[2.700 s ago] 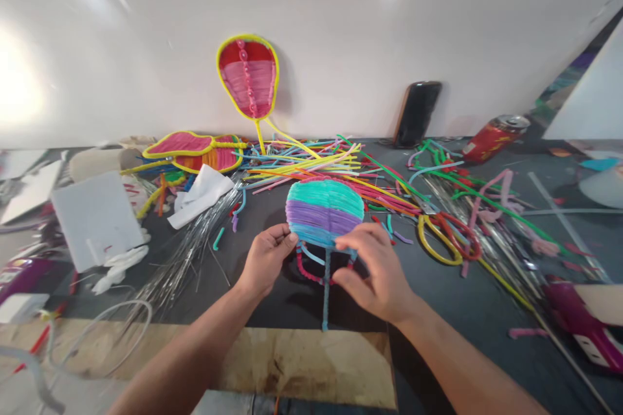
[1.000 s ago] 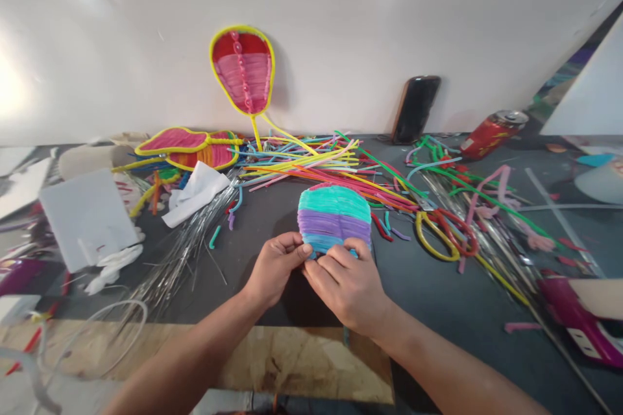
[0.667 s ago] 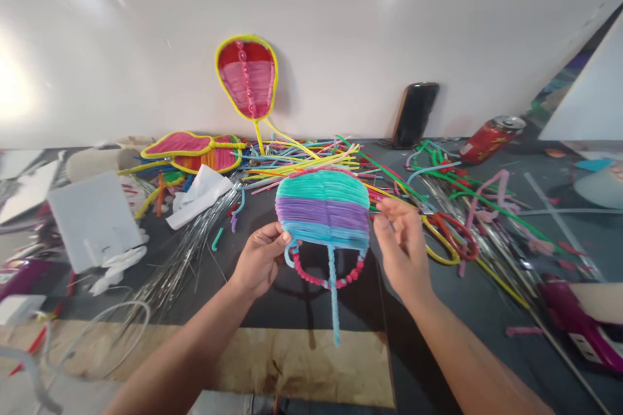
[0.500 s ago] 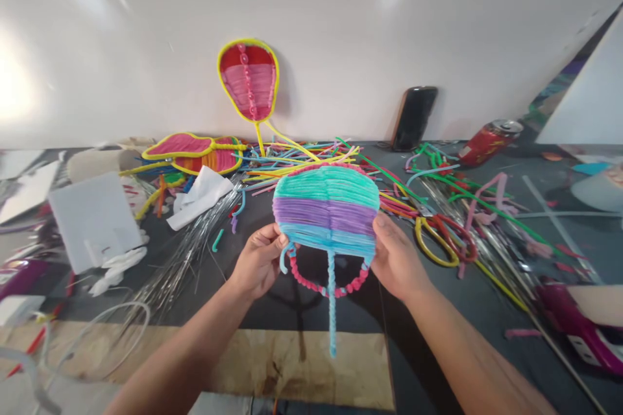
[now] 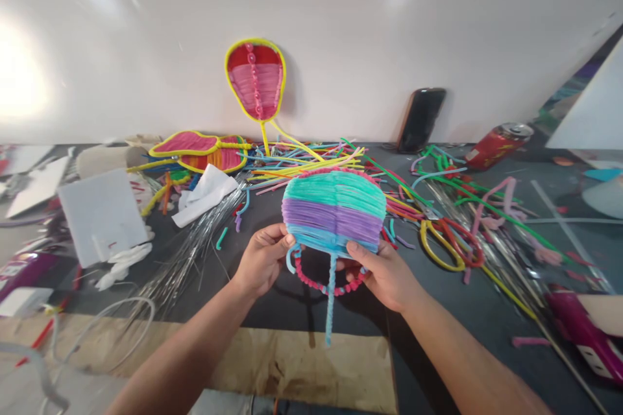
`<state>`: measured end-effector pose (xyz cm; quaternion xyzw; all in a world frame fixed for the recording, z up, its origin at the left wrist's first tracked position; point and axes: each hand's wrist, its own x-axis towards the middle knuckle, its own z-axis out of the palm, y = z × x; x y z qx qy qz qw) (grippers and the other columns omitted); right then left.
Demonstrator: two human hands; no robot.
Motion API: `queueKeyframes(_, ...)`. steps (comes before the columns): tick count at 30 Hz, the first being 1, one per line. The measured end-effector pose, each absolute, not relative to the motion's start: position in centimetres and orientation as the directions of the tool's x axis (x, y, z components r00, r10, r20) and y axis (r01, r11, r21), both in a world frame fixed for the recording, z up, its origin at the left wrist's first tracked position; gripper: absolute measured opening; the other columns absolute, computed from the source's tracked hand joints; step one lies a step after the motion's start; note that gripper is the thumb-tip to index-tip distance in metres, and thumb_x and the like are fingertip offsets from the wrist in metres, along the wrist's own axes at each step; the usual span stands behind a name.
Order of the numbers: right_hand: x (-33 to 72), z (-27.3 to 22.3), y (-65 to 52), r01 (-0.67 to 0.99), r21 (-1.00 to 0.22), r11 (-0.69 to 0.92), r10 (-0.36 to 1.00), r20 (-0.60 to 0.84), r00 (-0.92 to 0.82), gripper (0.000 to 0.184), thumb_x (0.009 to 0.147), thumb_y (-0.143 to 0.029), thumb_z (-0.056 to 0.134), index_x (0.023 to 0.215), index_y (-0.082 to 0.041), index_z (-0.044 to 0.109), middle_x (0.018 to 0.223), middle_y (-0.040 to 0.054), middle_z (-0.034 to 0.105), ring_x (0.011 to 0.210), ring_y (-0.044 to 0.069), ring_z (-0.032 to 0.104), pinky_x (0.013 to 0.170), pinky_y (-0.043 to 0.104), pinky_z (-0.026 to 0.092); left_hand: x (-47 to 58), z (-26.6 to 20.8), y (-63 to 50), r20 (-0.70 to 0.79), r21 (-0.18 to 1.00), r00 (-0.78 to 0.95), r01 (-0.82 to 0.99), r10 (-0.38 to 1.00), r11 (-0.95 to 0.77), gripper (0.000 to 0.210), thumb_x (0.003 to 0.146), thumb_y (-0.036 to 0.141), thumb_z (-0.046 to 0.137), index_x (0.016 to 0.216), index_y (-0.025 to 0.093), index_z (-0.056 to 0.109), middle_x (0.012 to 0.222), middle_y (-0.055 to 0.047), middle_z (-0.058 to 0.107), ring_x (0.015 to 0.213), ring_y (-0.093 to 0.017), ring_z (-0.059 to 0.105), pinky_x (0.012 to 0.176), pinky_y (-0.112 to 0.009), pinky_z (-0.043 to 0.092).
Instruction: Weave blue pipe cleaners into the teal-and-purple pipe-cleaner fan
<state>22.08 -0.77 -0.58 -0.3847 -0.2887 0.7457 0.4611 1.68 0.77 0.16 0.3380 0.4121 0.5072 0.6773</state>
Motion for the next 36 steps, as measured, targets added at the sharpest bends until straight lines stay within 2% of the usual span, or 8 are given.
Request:
queueKeyframes(8,21.9,-0.4,-0.6,-0.518,-0.768,-0.377,0.926,-0.326,-0.191,0.022,0.065,-0.034,0.079,0.076,-0.02,0.066,0.066,-0.0015,0.068,0.057,0.015,0.065,0.042,0.021,0.045,2.1,0.6,0.8,-0.198,0.875,0.136,-0.422,0.971,0.238,0.023,0.075,0.033,0.07,0.085,0.012,0.07,0.07,-0.004,0.066,0.057,-0.01,0.055,0.059,-0.021,0.045)
queueKeyframes(10,21.9,-0.3,-0.6,-0.538,-0.762,-0.359,0.932,-0.324,-0.163,0.023,0.065,-0.034,0.079,0.077,-0.02,0.065,0.067,-0.002,0.067,0.056,0.014,0.065,0.043,0.021,0.045,2.1,0.8,0.7,-0.208,0.875,0.137,-0.418,0.969,0.246,0.026,0.072,0.029,0.071,0.092,0.013,0.069,0.075,-0.005,0.068,0.063,-0.012,0.059,0.063,-0.022,0.047)
queueKeyframes(14,21.9,-0.3,-0.5,-0.554,-0.774,-0.308,0.948,-0.301,-0.106,0.024,0.065,-0.034,0.079,0.079,-0.02,0.066,0.07,-0.0017,0.068,0.056,0.014,0.064,0.043,0.02,0.045,2.2,0.7,0.4,-0.117,0.911,0.166,-0.374,0.979,0.172,0.044,0.063,0.021,0.078,0.104,0.015,0.065,0.087,-0.006,0.069,0.078,-0.016,0.062,0.072,-0.024,0.048)
queueKeyframes(19,21.6,-0.8,-0.7,-0.533,-0.794,-0.291,0.955,-0.277,-0.11,0.023,0.066,-0.035,0.078,0.079,-0.021,0.066,0.072,-0.0007,0.069,0.06,0.015,0.066,0.045,0.021,0.047,2.5,0.2,0.2,-0.15,0.939,0.038,-0.307,0.988,0.154,0.033,0.065,0.027,0.079,0.093,0.015,0.065,0.08,-0.003,0.067,0.067,-0.011,0.061,0.065,-0.022,0.047)
queueKeyframes(24,21.5,-0.9,-0.8,-0.521,-0.803,-0.289,0.956,-0.269,-0.116,0.024,0.066,-0.036,0.078,0.078,-0.019,0.066,0.073,0.0006,0.069,0.06,0.016,0.066,0.045,0.022,0.047,2.6,0.1,0.3,-0.21,0.917,0.004,-0.345,0.978,0.199,0.026,0.071,0.035,0.074,0.083,0.013,0.066,0.072,-0.002,0.066,0.059,-0.01,0.058,0.058,-0.02,0.045)
queueKeyframes(27,21.4,-0.9,-0.8,-0.517,-0.799,-0.306,0.951,-0.28,-0.13,0.023,0.066,-0.036,0.078,0.077,-0.019,0.066,0.07,0.0,0.069,0.06,0.016,0.066,0.046,0.022,0.047,2.5,0.4,0.4,-0.256,0.865,0.06,-0.43,0.965,0.257,0.025,0.072,0.035,0.073,0.081,0.013,0.065,0.071,-0.002,0.065,0.058,-0.01,0.057,0.058,-0.022,0.047)
queueKeyframes(32,21.4,-1.4,-0.7,-0.525,-0.776,-0.35,0.936,-0.308,-0.168,0.023,0.067,-0.036,0.078,0.076,-0.019,0.066,0.066,-0.0002,0.069,0.058,0.015,0.066,0.047,0.022,0.047,2.1,0.4,0.4,-0.332,0.719,0.291,-0.537,0.897,0.441,0.018,0.073,0.028,0.072,0.077,0.014,0.062,0.071,-0.002,0.062,0.061,-0.011,0.057,0.062,-0.024,0.048)
queueKeyframes(36,21.5,-1.7,-0.9,-0.508,-0.776,-0.373,0.928,-0.308,-0.212,0.023,0.069,-0.038,0.076,0.075,-0.019,0.065,0.063,0.0001,0.068,0.055,0.014,0.063,0.047,0.022,0.047,1.8,0.3,0.4,-0.325,0.631,0.426,-0.567,0.844,0.529,0.019,0.07,0.026,0.073,0.071,0.013,0.059,0.065,-0.002,0.057,0.059,-0.01,0.054,0.066,-0.026,0.048)
